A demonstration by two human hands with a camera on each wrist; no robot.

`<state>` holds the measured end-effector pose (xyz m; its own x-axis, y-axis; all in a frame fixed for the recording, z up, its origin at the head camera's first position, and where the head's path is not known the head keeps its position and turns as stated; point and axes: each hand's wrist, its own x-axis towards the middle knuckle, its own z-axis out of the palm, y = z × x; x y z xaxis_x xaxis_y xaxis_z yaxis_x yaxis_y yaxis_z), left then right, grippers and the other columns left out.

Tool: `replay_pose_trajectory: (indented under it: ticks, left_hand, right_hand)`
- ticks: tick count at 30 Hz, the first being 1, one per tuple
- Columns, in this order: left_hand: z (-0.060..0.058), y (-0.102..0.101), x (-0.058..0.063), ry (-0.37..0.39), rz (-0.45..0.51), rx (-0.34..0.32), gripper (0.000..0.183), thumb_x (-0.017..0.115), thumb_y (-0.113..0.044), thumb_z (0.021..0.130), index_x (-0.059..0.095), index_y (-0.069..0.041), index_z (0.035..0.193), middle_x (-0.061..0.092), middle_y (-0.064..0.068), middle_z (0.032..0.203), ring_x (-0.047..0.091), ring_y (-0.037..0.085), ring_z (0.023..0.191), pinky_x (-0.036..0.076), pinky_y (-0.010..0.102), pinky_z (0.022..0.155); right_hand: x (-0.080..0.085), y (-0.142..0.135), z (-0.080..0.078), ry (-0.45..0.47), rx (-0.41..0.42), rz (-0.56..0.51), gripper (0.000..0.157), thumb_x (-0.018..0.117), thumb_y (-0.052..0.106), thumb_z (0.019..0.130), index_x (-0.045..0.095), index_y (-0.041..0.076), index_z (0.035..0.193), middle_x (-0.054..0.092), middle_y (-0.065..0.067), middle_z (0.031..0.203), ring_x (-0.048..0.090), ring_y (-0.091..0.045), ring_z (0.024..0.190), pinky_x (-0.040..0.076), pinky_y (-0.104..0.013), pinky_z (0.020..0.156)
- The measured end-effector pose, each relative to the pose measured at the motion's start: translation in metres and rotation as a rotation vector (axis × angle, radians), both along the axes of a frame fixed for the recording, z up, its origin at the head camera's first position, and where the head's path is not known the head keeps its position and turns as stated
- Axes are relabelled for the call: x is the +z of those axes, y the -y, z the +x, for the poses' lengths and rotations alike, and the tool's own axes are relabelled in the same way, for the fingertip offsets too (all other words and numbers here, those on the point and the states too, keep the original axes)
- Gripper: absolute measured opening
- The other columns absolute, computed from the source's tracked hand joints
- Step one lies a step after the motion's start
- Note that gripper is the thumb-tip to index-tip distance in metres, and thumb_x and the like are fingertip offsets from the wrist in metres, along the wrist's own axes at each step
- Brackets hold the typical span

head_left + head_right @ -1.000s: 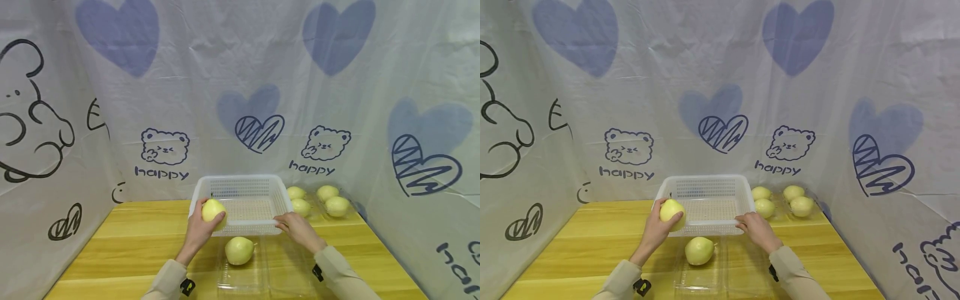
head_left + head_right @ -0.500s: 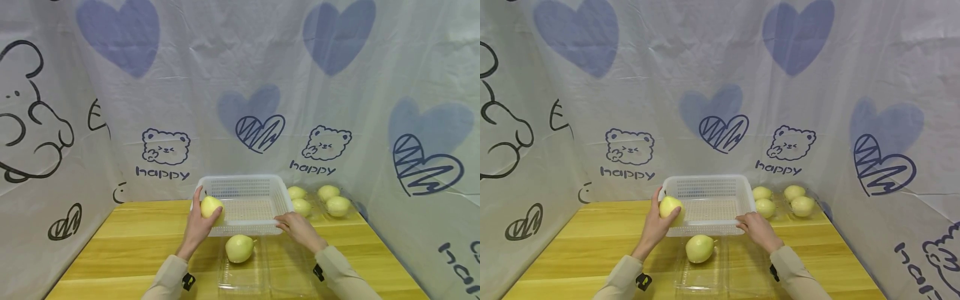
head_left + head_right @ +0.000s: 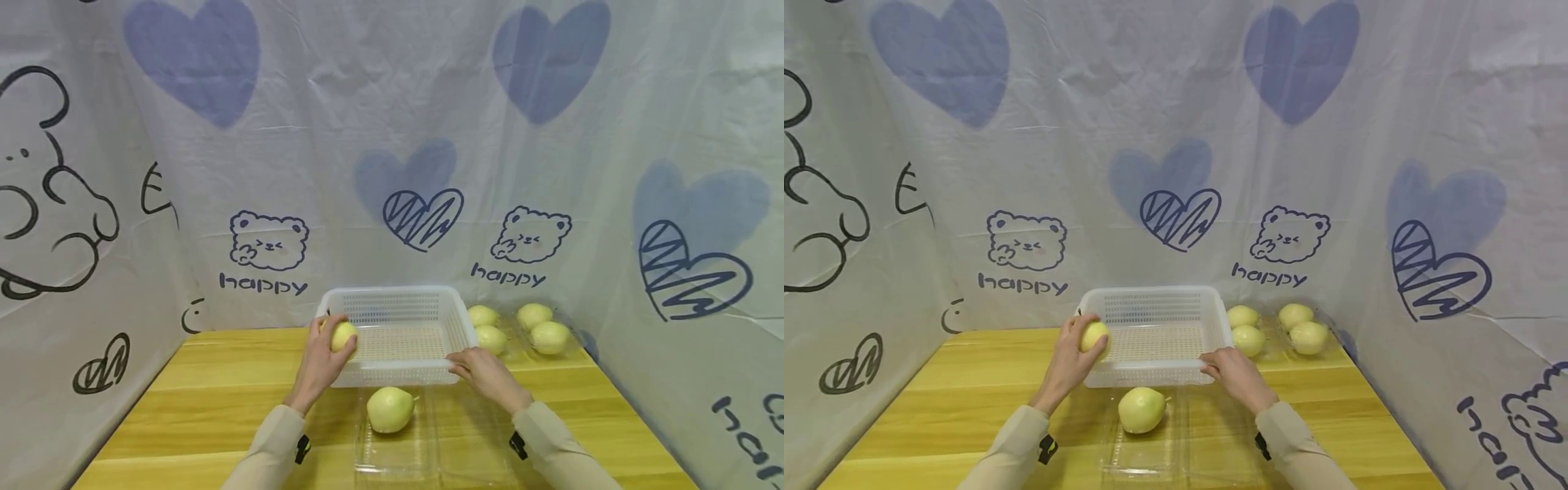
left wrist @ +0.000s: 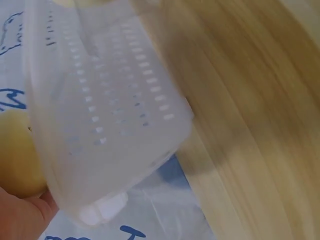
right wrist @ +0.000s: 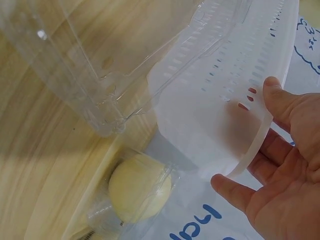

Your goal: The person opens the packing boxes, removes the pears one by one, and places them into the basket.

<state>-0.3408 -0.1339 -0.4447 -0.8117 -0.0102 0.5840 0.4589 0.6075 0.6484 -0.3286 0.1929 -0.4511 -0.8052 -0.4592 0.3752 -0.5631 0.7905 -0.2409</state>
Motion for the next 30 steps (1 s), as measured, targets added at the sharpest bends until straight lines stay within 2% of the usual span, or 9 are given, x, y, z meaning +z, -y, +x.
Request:
replay_pose_trajectory:
  ticks: [4, 9, 12, 14, 18, 21, 25, 30]
  left_hand:
    - [-0.007, 0.002, -0.002, 0.005, -0.072, 0.008, 0.037, 0.069, -0.023, 0.088, 0.063, -0.019, 0.123, 0.047, 0.02, 0.131, 0.059, 0.031, 0.091, 0.053, 0.035, 0.067]
    - [-0.017, 0.002, -0.003, 0.0, -0.237, -0.052, 0.035, 0.067, -0.024, 0.092, 0.064, -0.015, 0.126, 0.045, 0.027, 0.134, 0.058, 0.039, 0.107, 0.053, 0.049, 0.086]
    - [-0.021, 0.001, -0.003, 0.027, -0.347, -0.087, 0.034, 0.066, -0.024, 0.092, 0.064, -0.014, 0.125, 0.047, 0.028, 0.131, 0.058, 0.04, 0.11, 0.051, 0.051, 0.092]
    - [-0.024, 0.001, -0.002, 0.071, -0.403, -0.114, 0.032, 0.066, -0.024, 0.092, 0.064, -0.014, 0.123, 0.05, 0.028, 0.127, 0.059, 0.039, 0.107, 0.05, 0.051, 0.091]
    - [-0.03, -0.001, 0.004, 0.222, -0.489, -0.166, 0.027, 0.064, -0.025, 0.093, 0.065, -0.016, 0.118, 0.056, 0.022, 0.116, 0.058, 0.032, 0.097, 0.05, 0.049, 0.085]
    - [-0.035, -0.003, 0.008, 0.322, -0.556, -0.191, 0.024, 0.063, -0.025, 0.091, 0.066, -0.017, 0.114, 0.061, 0.016, 0.108, 0.054, 0.028, 0.096, 0.049, 0.047, 0.085]
    - [-0.043, -0.006, 0.011, 0.393, -0.627, -0.209, 0.024, 0.062, -0.023, 0.089, 0.067, -0.015, 0.11, 0.066, 0.011, 0.106, 0.053, 0.028, 0.101, 0.046, 0.046, 0.09]
    - [-0.05, -0.006, 0.012, 0.477, -0.668, -0.222, 0.024, 0.063, -0.023, 0.087, 0.068, -0.014, 0.109, 0.068, 0.009, 0.112, 0.056, 0.026, 0.101, 0.046, 0.044, 0.093]
  right_hand:
    - [-0.002, 0.001, 0.0, 0.0, 0.009, -0.012, 0.022, 0.068, 0.014, 0.09, 0.073, 0.005, 0.11, 0.074, -0.007, 0.096, 0.068, -0.019, 0.081, 0.056, -0.034, 0.071]
    - [-0.001, -0.001, 0.001, -0.022, 0.016, -0.024, 0.022, 0.068, 0.014, 0.09, 0.073, 0.004, 0.11, 0.074, -0.007, 0.095, 0.068, -0.021, 0.082, 0.057, -0.036, 0.072]
    - [0.0, -0.001, 0.001, -0.019, 0.023, -0.02, 0.023, 0.067, 0.014, 0.09, 0.072, 0.004, 0.111, 0.074, -0.008, 0.096, 0.069, -0.021, 0.083, 0.057, -0.036, 0.072]
    - [0.0, -0.001, 0.0, -0.021, 0.023, -0.014, 0.024, 0.067, 0.014, 0.091, 0.072, 0.004, 0.111, 0.074, -0.008, 0.097, 0.069, -0.021, 0.083, 0.057, -0.037, 0.073]
    - [0.001, -0.001, 0.0, -0.026, 0.02, -0.005, 0.023, 0.067, 0.014, 0.091, 0.072, 0.005, 0.111, 0.074, -0.007, 0.096, 0.068, -0.02, 0.082, 0.056, -0.035, 0.072]
    - [0.001, -0.001, 0.0, -0.016, 0.019, -0.006, 0.024, 0.067, 0.014, 0.091, 0.072, 0.004, 0.112, 0.074, -0.007, 0.097, 0.068, -0.02, 0.081, 0.056, -0.035, 0.071]
    - [0.002, -0.002, 0.0, -0.017, 0.02, -0.007, 0.024, 0.067, 0.013, 0.091, 0.072, 0.004, 0.112, 0.074, -0.008, 0.097, 0.068, -0.022, 0.082, 0.057, -0.037, 0.072]
    - [0.004, -0.001, 0.001, -0.024, 0.038, 0.001, 0.023, 0.066, 0.013, 0.091, 0.072, 0.004, 0.111, 0.074, -0.007, 0.095, 0.068, -0.02, 0.081, 0.056, -0.034, 0.07]
